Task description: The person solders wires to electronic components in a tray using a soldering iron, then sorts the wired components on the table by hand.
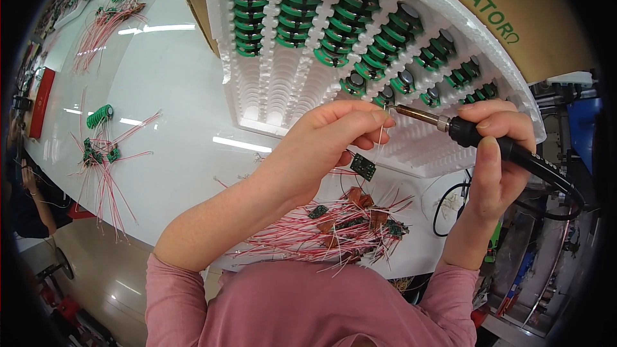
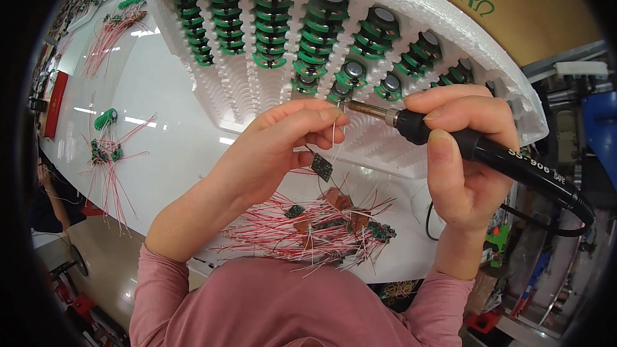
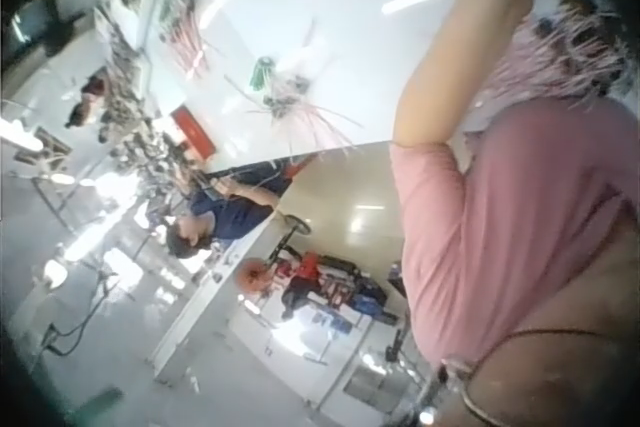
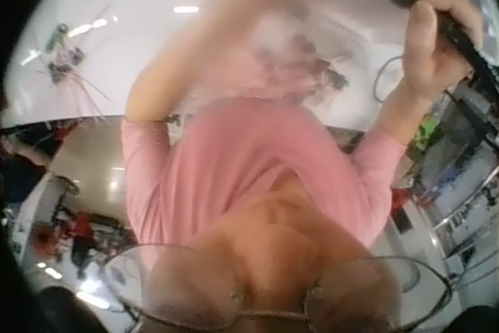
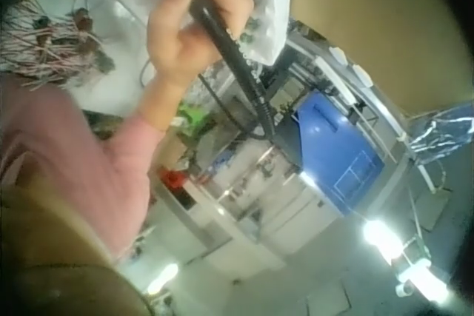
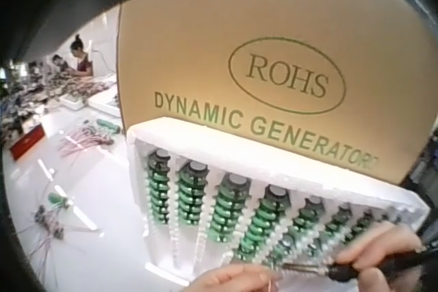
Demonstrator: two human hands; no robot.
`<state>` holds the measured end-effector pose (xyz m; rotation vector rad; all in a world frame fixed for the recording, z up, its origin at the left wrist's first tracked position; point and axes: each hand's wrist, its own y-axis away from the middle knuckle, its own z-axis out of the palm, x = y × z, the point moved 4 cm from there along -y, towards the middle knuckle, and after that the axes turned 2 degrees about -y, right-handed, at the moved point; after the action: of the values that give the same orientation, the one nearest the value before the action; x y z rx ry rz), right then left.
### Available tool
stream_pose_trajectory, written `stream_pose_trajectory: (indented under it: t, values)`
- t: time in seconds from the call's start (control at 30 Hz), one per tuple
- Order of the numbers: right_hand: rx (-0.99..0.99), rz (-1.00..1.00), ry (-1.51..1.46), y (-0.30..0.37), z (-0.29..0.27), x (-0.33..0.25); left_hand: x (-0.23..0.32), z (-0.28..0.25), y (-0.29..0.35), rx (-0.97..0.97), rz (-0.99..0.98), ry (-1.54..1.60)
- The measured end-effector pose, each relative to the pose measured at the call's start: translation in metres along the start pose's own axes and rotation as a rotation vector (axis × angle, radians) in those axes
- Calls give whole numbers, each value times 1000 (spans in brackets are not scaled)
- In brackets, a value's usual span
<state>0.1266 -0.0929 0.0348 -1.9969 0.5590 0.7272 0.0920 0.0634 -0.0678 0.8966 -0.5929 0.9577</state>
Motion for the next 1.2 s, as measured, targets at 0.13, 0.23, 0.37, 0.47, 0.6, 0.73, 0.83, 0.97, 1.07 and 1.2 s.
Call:
stream_pose_trajectory:
  t: [0.13, 0.23, 0.37, 0.47, 0.6, 0.73, 0.83, 0.97, 1.07, 1.2]
  values:
    - [9, -14, 9, 0, -1, -1, 0, 0, 1, 8, -4, 1]
    - [9, 0, -5, -1, 0, -1, 0, 1, 1, 5, -10, 5]
    - [-2, -15, 15, 0, -1, 0, 1, 1, 1, 9, -9, 5]
    - [-7, -12, 25, -1, -1, -1, 1, 0, 1, 7, -9, 10]
    - [-27, -9, 12, -2, 1, -2, 1, 1, 1, 9, -7, 10]
    - [-34, -1, 11, -2, 1, -2, 1, 0, 1, 5, -4, 15]
    - [-36, -6, 8, -2, 1, -1, 1, 0, 1, 0, 3, 21]
    - [-35, -7, 7, -2, 1, -1, 1, 1, 1, 5, -3, 15]
    - [-27, -2, -3, -1, 1, -1, 1, 0, 1, 12, -7, 14]
    - [-19, -2, 3, -1, 1, -1, 2, 1, 1, 7, -1, 18]
